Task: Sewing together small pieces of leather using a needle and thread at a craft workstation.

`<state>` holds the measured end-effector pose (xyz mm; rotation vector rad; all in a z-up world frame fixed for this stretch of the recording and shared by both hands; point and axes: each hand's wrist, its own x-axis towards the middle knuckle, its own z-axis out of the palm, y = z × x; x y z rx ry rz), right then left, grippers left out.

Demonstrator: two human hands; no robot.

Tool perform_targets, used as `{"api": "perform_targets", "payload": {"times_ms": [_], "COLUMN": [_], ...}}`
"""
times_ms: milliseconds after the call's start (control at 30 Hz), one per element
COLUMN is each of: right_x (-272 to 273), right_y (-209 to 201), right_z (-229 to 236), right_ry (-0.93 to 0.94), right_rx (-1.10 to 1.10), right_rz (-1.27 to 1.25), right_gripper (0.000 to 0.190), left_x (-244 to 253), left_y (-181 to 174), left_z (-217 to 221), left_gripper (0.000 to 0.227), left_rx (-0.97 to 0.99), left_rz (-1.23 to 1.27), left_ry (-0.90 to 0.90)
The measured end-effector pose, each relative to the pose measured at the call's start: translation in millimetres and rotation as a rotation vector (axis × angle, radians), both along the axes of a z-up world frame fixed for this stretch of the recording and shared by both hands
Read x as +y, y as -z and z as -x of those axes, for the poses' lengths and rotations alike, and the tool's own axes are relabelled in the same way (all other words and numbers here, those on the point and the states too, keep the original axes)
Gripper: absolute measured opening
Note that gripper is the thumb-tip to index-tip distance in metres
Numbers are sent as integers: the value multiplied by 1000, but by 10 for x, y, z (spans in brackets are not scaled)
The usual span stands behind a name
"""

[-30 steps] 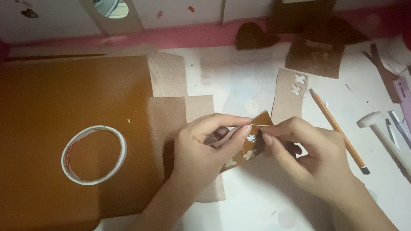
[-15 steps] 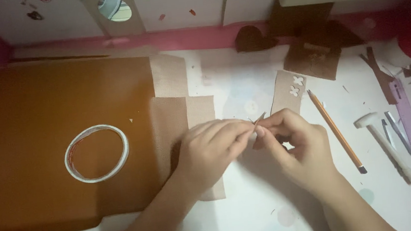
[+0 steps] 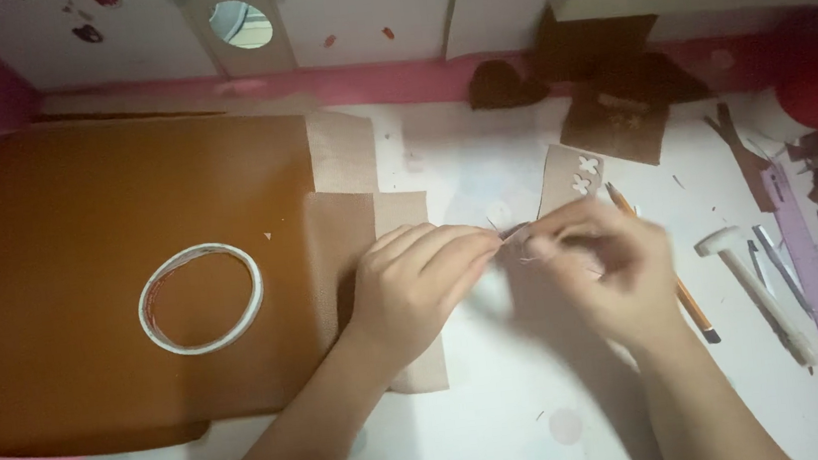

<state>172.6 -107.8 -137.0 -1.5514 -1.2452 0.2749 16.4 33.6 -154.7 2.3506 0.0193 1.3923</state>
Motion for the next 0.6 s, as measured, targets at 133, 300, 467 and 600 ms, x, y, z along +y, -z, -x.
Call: {"api": "perform_targets", "payload": {"times_ms": [133, 300, 467, 600], "right_x": [-40, -22, 14, -56], "right_y": [26, 182, 135, 36], "right_z": [-124, -111, -144, -428], "right_ry": [7, -124, 20, 260], "right_rx": [-92, 162, 603, 972], "right_rz": [37, 68, -81, -326], "right_gripper": [19, 14, 11, 16], "left_x": [-37, -58, -175, -208], "left_y": [-134, -53, -66, -34], "left_z": [44, 17, 52, 65], "left_gripper": [8, 4, 6, 16], "left_rx": [17, 94, 157, 395], "left_rz": [-38, -25, 359, 812], "left_ry": [31, 93, 213, 308]}}
